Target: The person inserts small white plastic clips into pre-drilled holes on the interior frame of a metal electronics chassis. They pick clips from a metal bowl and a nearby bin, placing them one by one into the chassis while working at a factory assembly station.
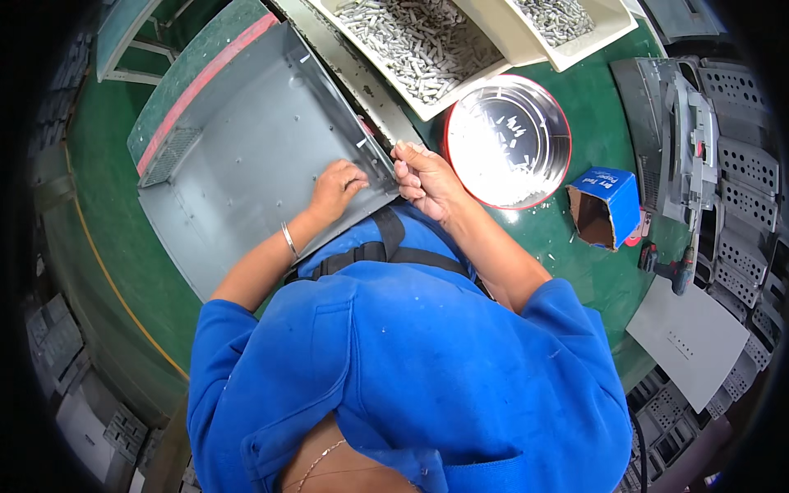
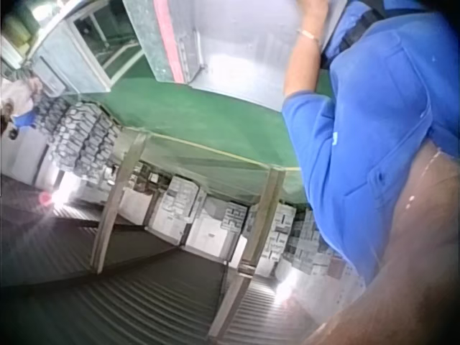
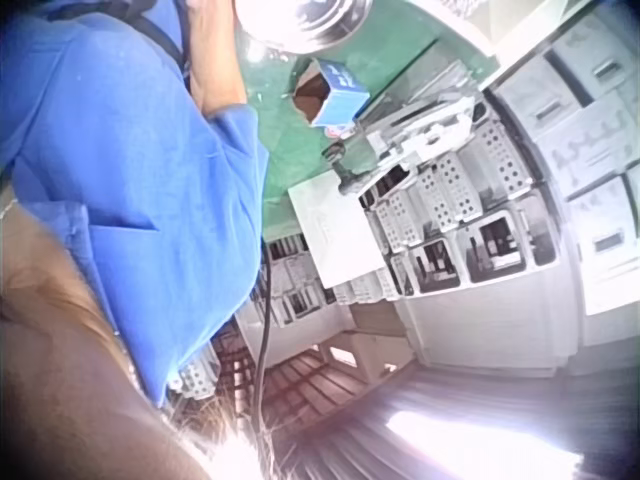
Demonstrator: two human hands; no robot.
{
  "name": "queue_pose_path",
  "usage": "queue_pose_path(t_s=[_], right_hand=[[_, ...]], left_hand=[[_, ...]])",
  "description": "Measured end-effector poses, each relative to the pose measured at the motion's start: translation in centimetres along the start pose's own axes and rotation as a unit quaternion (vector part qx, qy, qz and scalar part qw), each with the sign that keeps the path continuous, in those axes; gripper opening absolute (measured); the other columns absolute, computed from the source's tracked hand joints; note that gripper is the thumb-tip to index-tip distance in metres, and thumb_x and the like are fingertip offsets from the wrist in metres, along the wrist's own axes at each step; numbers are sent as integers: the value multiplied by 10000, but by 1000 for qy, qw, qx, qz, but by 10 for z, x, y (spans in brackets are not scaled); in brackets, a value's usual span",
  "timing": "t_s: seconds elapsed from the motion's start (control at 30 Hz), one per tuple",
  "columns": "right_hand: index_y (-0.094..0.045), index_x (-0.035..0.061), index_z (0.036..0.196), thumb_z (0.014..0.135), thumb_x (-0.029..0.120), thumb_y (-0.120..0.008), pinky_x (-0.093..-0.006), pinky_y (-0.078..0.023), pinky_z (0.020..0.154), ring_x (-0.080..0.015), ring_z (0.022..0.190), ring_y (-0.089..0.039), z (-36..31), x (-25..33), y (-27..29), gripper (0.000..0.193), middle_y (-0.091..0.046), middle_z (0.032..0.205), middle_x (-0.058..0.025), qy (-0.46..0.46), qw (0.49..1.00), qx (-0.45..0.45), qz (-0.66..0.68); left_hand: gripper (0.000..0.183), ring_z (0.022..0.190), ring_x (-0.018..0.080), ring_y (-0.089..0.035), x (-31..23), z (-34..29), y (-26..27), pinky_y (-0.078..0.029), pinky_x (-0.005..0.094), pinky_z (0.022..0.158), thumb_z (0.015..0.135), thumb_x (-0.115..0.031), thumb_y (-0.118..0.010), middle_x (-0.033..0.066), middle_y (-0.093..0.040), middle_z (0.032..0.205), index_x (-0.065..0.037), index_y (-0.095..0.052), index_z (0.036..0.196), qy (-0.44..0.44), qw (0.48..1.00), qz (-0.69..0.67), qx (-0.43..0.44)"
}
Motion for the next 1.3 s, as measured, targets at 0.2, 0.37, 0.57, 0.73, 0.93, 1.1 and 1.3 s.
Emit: queue_pose_path(t_s=[0.2, 0.37, 0.57, 0.73, 0.93, 1.1, 1.3], right_hand=[[-484, 63, 790, 801, 238, -536, -134, -240, 303, -20, 369, -326, 1, -1, 2, 183, -484, 563, 6, -6, 1000, 1, 9], [-480, 63, 797, 801, 239, -535, -136, -238, 302, -20, 371, -324, 1, -1, 2, 185, -478, 565, 6, -7, 1000, -2, 7], [-474, 63, 808, 805, 245, -528, -140, -236, 300, -23, 373, -322, -1, 0, -2, 191, -467, 562, 8, -2, 1000, -7, 7], [-475, 58, 812, 814, 249, -513, -144, -241, 304, -28, 377, -329, -2, -2, -1, 195, -467, 566, 9, 5, 1000, -13, 19], [-486, 29, 880, 842, 240, -461, -163, -286, 348, -51, 408, -363, -7, 1, -6, 216, -481, 606, -10, 15, 1000, -4, 9], [-476, 16, 998, 837, 134, -430, -172, -326, 400, -55, 471, -405, -16, 10, -10, 205, -519, 693, -40, 37, 999, 11, -34], [-467, 34, 957, 838, 138, -438, -175, -315, 371, -58, 462, -396, -21, 12, -19, 161, -535, 718, -64, 30, 996, 84, -26]], left_hand=[[71, 708, 228, -505, -4, -2, 2, -412, 312, 618, 667, -79, -608, 67, -517, 734, -54, -570, 722, -25, 1000, 9, -16], [87, 714, 233, -505, -17, -3, 5, -422, 318, 621, 661, -75, -594, 72, -511, 744, -54, -542, 727, -112, 989, 93, -4], [109, 679, 214, -477, -26, -2, 3, -421, 321, 588, 622, -92, -579, 57, -453, 691, -75, -485, 673, -154, 975, 157, -16], [96, 663, 199, -466, -29, 3, -3, -418, 315, 558, 624, -115, -569, 44, -428, 659, -89, -477, 615, -156, 966, 207, -2], [113, 638, 203, -457, -26, 2, -5, -412, 321, 546, 638, -137, -584, 48, -430, 663, -85, -487, 611, -148, 967, 207, 13], [136, 680, 209, -479, -24, 1, -6, -414, 337, 579, 677, -199, -578, 40, -456, 670, -88, -521, 623, -115, 972, 202, 41], [135, 649, 203, -503, -39, 0, 32, -406, 300, 565, 722, -174, -580, 75, -507, 714, -42, -560, 741, 8, 1000, -4, -30]])
Point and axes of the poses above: each hand's wrist, its own z-axis towards the middle knuckle, its own y-axis out of the back of the hand, x = y × z, the point moved 4 cm from there along z, towards the middle knuckle
